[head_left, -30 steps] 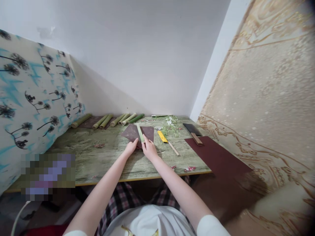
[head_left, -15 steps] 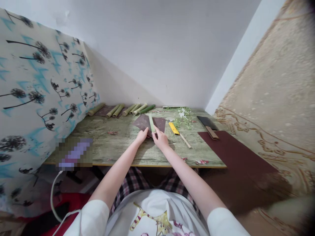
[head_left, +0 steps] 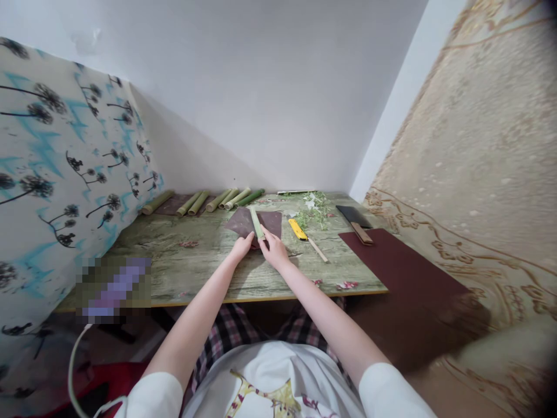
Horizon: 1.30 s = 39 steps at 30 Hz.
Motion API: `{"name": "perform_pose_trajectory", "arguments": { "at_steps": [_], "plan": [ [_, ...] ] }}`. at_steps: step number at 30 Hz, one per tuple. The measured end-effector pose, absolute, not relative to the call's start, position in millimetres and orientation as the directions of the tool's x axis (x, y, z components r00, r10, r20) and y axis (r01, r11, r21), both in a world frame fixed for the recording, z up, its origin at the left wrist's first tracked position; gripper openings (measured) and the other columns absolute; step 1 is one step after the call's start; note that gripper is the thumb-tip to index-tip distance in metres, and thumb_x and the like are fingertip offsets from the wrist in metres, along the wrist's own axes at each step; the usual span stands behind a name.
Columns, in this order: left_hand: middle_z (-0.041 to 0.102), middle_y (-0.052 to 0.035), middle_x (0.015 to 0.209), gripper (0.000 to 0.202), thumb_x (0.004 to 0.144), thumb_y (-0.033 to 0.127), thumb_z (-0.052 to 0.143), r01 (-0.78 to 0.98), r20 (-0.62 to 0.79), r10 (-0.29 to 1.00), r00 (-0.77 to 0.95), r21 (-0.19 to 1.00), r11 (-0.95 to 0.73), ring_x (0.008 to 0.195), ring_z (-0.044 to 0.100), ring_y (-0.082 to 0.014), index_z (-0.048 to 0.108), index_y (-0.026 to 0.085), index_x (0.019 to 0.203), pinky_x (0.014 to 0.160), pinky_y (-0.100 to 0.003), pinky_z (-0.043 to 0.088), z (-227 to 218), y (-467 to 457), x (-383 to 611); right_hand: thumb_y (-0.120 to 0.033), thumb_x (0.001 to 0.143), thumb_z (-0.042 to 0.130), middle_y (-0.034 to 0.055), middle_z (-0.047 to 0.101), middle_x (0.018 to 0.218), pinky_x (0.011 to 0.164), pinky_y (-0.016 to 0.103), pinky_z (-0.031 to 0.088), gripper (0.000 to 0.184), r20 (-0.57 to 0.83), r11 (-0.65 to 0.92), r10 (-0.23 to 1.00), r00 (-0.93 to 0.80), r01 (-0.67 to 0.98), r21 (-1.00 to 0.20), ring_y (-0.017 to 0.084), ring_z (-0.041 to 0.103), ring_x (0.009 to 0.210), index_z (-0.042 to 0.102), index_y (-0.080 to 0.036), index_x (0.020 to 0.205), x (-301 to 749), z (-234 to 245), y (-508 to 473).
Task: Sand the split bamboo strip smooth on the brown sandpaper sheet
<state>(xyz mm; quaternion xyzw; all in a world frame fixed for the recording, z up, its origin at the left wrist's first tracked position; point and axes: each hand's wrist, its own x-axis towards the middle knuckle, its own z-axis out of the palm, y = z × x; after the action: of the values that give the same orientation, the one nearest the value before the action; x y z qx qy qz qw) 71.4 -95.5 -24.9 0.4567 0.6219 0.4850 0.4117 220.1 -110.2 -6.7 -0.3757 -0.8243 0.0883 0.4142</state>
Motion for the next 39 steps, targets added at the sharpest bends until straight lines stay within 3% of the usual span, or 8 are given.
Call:
{"name": "perform_pose_trajectory", "arguments": {
  "at_steps": [4,9,14,22,30,36,39],
  "plan": [
    [0.066,-0.0121,0.064,0.044,0.071,0.050,0.046,0.195,-0.082,0.964,-0.254,0.972,0.134,0.063,0.063,-0.0213,0.062,0.010,0.060,0.061,-0.026,0.048,-21.3,-97.3,73.2,-0.027,0.085,0.035,0.0066,0.057,0.107,0.083,0.030,0.040,0.047,0.574,0.670,0.730,-0.371,0.554,-0.494,0.018,0.053,0.094,0.028,-0.020,0.131,220.6,-5.8,-110.0],
    [0.066,-0.0127,0.067,0.047,0.072,0.052,0.044,0.218,-0.081,0.957,-0.279,0.965,0.145,0.065,0.063,-0.0215,0.062,0.010,0.063,0.060,-0.026,0.048,-22.1,-96.7,72.7,-0.028,0.083,0.039,0.0040,0.053,0.115,0.088,0.028,0.038,0.046,0.633,0.722,0.680,-0.369,0.484,-0.494,0.016,0.050,0.101,0.033,-0.023,0.128,222.6,-6.0,-110.0],
    [0.066,-0.0135,0.067,0.051,0.070,0.056,0.043,0.278,-0.089,0.957,-0.275,0.946,0.168,0.064,0.063,-0.0214,0.062,0.009,0.063,0.061,-0.025,0.047,-26.8,-92.9,71.2,-0.028,0.083,0.038,0.0038,0.058,0.108,0.082,0.027,0.042,0.042,0.533,0.618,0.782,-0.324,0.518,-0.591,0.017,0.055,0.094,0.039,-0.023,0.125,223.2,-11.7,-99.2],
    [0.066,-0.0126,0.068,0.049,0.073,0.053,0.041,0.161,-0.067,0.961,-0.269,0.980,0.113,0.067,0.063,-0.0215,0.062,0.010,0.065,0.061,-0.025,0.048,-25.2,-94.5,71.7,-0.026,0.081,0.041,0.0024,0.057,0.109,0.092,0.031,0.034,0.041,0.653,0.745,0.643,-0.401,0.525,-0.411,0.018,0.049,0.101,0.043,-0.025,0.122,221.7,-8.6,-110.5],
    [0.066,-0.0157,0.074,0.044,0.074,0.049,0.042,0.039,-0.102,0.946,-0.309,0.992,0.120,0.063,0.063,-0.0214,0.058,0.010,0.062,0.059,-0.028,0.049,-20.2,-94.3,74.5,-0.030,0.086,0.036,0.0064,0.063,0.089,0.072,0.028,0.043,0.040,0.578,0.638,0.734,-0.356,0.653,-0.408,0.018,0.057,0.078,0.040,-0.021,0.125,222.1,-11.8,-105.4],
    [0.066,-0.0136,0.065,0.053,0.071,0.057,0.041,0.140,-0.086,0.962,-0.258,0.982,0.125,0.065,0.063,-0.0221,0.062,0.009,0.061,0.064,-0.026,0.048,-13.6,-102.4,75.7,-0.025,0.086,0.035,0.0040,0.061,0.100,0.088,0.030,0.035,0.037,0.673,0.778,0.600,-0.433,0.511,-0.366,0.016,0.053,0.091,0.042,-0.022,0.123,220.7,-2.0,-114.3],
    [0.065,-0.0122,0.062,0.057,0.070,0.060,0.039,0.185,-0.068,0.969,-0.239,0.976,0.114,0.067,0.063,-0.0226,0.064,0.010,0.063,0.065,-0.026,0.047,-13.3,-103.5,74.5,-0.025,0.086,0.037,0.0030,0.060,0.102,0.088,0.030,0.036,0.038,0.655,0.789,0.597,-0.463,0.486,-0.375,0.015,0.054,0.092,0.042,-0.023,0.123,219.7,0.1,-117.1]
  ]
}}
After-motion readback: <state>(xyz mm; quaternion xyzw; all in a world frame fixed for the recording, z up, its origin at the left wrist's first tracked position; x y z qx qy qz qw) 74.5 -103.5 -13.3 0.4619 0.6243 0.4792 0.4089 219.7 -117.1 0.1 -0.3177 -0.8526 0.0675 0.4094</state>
